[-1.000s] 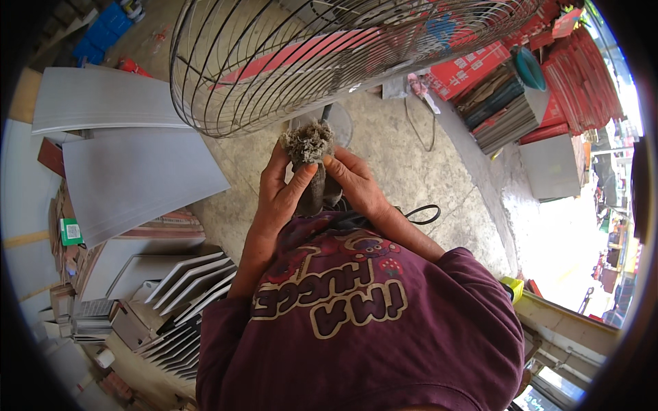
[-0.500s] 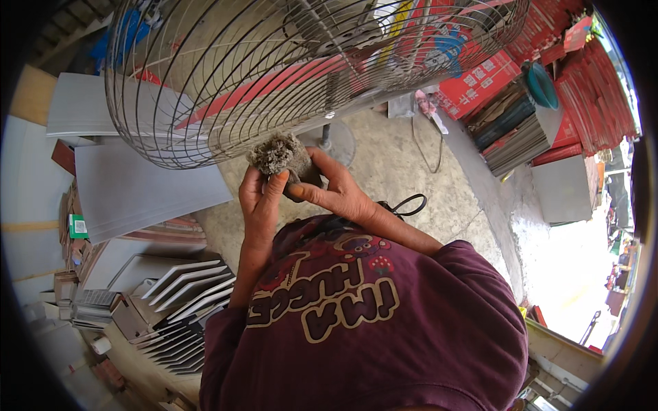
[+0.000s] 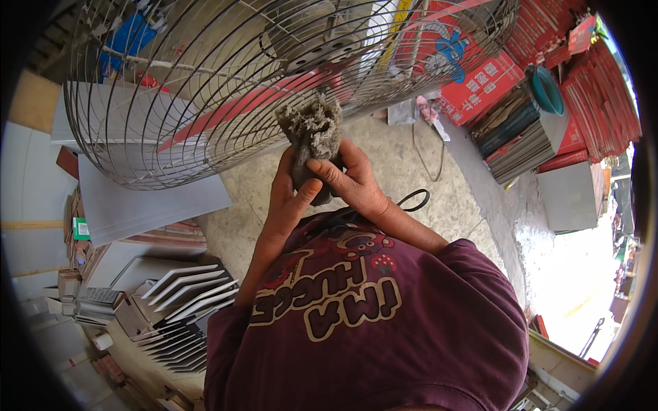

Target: The person cleans the metal grill of a large pedestal fan with a cloth.

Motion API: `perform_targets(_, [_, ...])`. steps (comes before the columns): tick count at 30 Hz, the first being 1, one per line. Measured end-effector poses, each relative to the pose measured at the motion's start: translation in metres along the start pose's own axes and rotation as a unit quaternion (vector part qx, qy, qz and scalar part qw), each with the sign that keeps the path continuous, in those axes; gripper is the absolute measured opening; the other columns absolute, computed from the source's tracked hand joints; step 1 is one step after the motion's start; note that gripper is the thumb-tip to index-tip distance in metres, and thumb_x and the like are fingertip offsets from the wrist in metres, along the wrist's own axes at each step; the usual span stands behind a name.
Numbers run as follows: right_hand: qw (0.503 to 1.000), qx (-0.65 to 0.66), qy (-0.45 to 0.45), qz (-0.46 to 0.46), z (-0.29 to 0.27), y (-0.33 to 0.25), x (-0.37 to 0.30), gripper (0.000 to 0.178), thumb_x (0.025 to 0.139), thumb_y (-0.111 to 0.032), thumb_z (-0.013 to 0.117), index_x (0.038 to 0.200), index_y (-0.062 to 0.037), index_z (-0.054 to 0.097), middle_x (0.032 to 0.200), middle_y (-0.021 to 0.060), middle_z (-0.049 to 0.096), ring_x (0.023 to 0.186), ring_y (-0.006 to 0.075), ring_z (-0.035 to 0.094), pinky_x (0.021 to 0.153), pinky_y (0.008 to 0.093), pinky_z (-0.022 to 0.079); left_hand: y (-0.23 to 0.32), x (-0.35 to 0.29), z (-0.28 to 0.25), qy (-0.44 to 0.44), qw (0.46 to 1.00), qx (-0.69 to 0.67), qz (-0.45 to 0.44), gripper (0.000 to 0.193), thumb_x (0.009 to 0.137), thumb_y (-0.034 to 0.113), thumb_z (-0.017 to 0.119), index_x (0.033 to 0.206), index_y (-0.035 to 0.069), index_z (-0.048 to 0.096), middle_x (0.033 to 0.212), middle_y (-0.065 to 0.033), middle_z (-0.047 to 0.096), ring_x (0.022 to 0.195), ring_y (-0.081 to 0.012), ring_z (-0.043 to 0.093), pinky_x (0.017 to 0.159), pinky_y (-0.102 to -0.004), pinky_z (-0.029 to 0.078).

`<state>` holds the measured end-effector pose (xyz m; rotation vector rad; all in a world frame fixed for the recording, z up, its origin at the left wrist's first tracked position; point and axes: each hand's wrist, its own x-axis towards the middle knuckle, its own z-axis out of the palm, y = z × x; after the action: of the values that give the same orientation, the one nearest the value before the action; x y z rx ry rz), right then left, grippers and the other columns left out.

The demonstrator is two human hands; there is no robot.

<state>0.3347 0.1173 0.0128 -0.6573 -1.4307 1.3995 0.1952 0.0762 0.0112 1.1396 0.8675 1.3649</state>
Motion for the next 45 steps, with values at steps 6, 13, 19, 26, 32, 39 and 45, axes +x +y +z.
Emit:
perform_targets(6, [0.989, 0.107, 0.081, 0.07, -0.022, 0.0, 0.017, 0.034, 0.092, -0.019, 0.062, 0.121, -0.0025, 0.053, 0.105, -0.0006, 0.061, 0.096, 0.0081, 0.053, 0.085, 0.0236, 0.044, -0.024, 0.012, 0.013, -0.02, 0.998, 0.025, -0.045, 0.065, 0.088, 0.028, 0.067, 0.137, -0.001, 0.034, 0.125, -0.0099, 0.049, 0.114, -0.0165, 0.048, 0.097, -0.0287, 0.038])
perform_targets(13, [0.963, 0.161, 0.1, 0.192, -0.028, 0.02, 0.013, 0.031, 0.092, -0.024, 0.061, 0.112, -0.0009, 0.057, 0.097, 0.0011, 0.061, 0.087, 0.0088, 0.055, 0.078, 0.0244, 0.046, -0.04, 0.007, 0.012, 0.018, 0.994, 0.043, -0.095, 0.052, 0.091, 0.027, 0.064, 0.129, -0.001, 0.043, 0.112, -0.0083, 0.057, 0.1, -0.0133, 0.055, 0.085, -0.0246, 0.044])
perform_targets(19, [0.96, 0.143, 0.102, 0.22, -0.022, 0.034, 0.009, 0.032, 0.091, -0.025, 0.062, 0.11, 0.0003, 0.057, 0.094, 0.0007, 0.061, 0.085, 0.0084, 0.054, 0.076, 0.0243, 0.045, -0.042, 0.004, 0.007, 0.032, 0.992, 0.017, -0.124, 0.051, 0.092, 0.027, 0.062, 0.129, -0.001, 0.043, 0.114, -0.0077, 0.056, 0.101, -0.0132, 0.054, 0.086, -0.0249, 0.044])
perform_targets(26, [0.978, 0.101, 0.064, 0.17, -0.009, 0.016, 0.004, 0.034, 0.091, -0.027, 0.063, 0.11, 0.0006, 0.056, 0.093, 0.0001, 0.059, 0.086, 0.007, 0.051, 0.077, 0.024, 0.045, -0.039, 0.0, 0.0, 0.019, 0.996, 0.038, -0.079, 0.054, 0.09, 0.025, 0.064, 0.132, 0.0, 0.04, 0.116, -0.0079, 0.055, 0.103, -0.0135, 0.053, 0.087, -0.0264, 0.044])
perform_targets(32, [0.993, 0.042, 0.036, 0.106, -0.005, 0.01, 0.0, 0.035, 0.091, -0.024, 0.064, 0.115, -0.0002, 0.054, 0.099, 0.0005, 0.06, 0.09, 0.0074, 0.052, 0.08, 0.0242, 0.044, -0.028, -0.004, 0.0, 0.022, 0.997, 0.054, -0.048, 0.056, 0.087, 0.023, 0.068, 0.13, 0.0, 0.042, 0.115, -0.0076, 0.055, 0.104, -0.0139, 0.054, 0.087, -0.027, 0.045])
perform_targets(39, [0.996, -0.086, 0.002, 0.015, 0.004, -0.01, -0.003, 0.035, 0.084, -0.023, 0.069, 0.108, 0.0, 0.057, 0.09, 0.0105, 0.061, 0.082, 0.0177, 0.057, 0.073, 0.0298, 0.047, -0.013, -0.014, -0.003, 0.003, 0.996, 0.052, -0.069, 0.054, 0.085, 0.019, 0.07, 0.128, 0.002, 0.043, 0.111, -0.0061, 0.056, 0.1, -0.0141, 0.056, 0.084, -0.0277, 0.047])
perform_targets(45, [0.956, -0.263, -0.024, -0.126, 0.004, -0.036, 0.004, 0.041, 0.076, -0.022, 0.071, 0.108, -0.0012, 0.058, 0.095, 0.0167, 0.059, 0.086, 0.0364, 0.054, 0.074, 0.0405, 0.046, 0.003, -0.014, -0.005, 0.021, 0.991, 0.133, 0.022, 0.053, 0.085, 0.019, 0.069, 0.128, 0.001, 0.045, 0.111, -0.0065, 0.059, 0.098, -0.0128, 0.056, 0.083, -0.0269, 0.046])
